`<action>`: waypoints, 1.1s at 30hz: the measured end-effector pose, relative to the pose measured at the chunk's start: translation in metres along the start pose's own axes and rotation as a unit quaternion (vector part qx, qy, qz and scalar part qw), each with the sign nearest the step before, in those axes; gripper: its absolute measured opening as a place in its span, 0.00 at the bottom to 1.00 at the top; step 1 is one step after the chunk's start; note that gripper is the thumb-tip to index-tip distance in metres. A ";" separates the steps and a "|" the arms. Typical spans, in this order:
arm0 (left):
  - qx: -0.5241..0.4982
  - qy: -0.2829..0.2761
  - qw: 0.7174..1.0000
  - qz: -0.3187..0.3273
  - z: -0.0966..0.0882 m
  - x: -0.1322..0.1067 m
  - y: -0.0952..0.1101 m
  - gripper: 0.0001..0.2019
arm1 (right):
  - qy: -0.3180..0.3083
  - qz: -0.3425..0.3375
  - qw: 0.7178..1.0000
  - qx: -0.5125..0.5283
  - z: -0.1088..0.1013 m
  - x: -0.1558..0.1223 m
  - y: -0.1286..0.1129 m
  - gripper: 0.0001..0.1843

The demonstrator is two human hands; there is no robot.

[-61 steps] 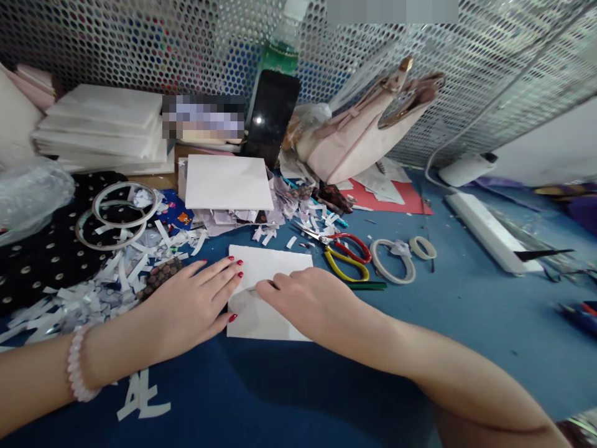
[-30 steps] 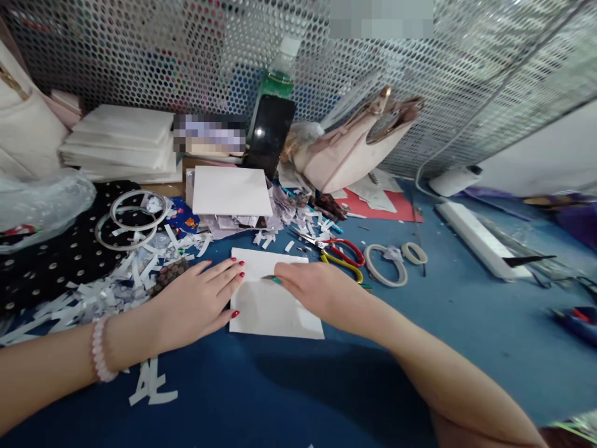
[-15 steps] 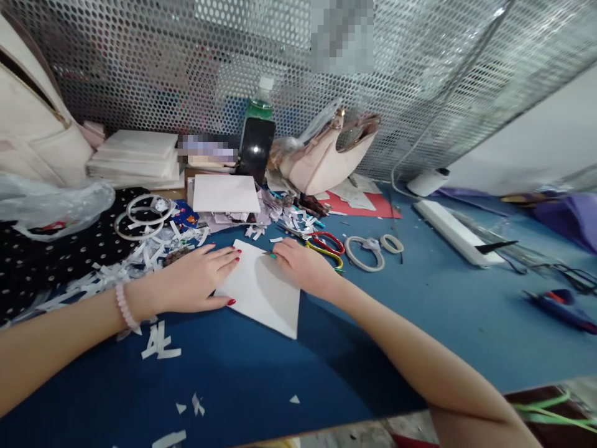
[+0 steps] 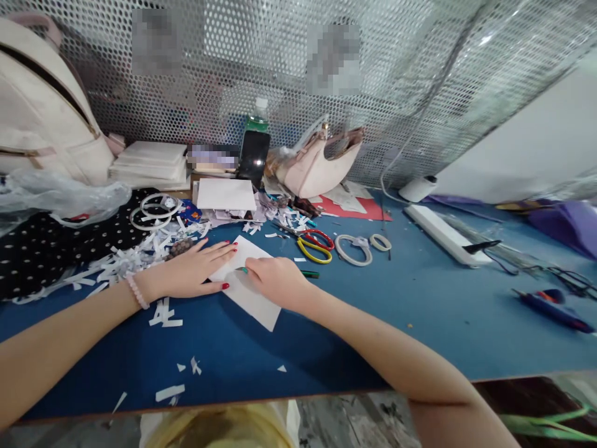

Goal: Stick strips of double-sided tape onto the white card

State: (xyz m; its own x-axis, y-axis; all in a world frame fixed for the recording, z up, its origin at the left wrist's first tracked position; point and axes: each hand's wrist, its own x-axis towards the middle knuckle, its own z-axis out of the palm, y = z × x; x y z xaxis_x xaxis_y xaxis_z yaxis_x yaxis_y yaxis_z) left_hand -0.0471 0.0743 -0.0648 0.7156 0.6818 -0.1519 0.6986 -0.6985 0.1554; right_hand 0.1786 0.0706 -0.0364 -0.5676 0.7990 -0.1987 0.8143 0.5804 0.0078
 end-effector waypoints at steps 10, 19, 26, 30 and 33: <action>-0.011 0.016 1.000 0.009 0.004 0.000 -0.003 0.34 | -0.007 -0.005 1.000 -0.008 -0.001 0.007 -0.009 0.18; -0.007 0.034 0.999 0.019 0.003 -0.002 -0.003 0.33 | 0.005 -0.026 0.999 -0.031 0.000 0.006 -0.012 0.18; -0.008 0.031 0.999 0.019 0.002 -0.001 -0.002 0.32 | 0.018 -0.035 0.998 -0.043 0.008 0.005 -0.011 0.16; -0.009 0.025 0.999 0.020 0.002 -0.001 -0.003 0.32 | 0.019 -0.033 0.998 -0.048 0.008 0.005 -0.012 0.17; -0.008 0.026 0.999 0.021 0.004 0.000 -0.004 0.32 | 0.016 -0.031 0.998 -0.054 0.006 0.005 -0.014 0.16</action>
State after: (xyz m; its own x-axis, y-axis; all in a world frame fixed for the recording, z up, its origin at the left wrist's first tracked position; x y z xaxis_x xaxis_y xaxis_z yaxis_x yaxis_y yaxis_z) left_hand -0.0496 0.0760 -0.0688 0.7424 0.6632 -0.0951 0.6683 -0.7230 0.1751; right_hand 0.1658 0.0653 -0.0436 -0.6208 0.7650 -0.1715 0.7611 0.6406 0.1022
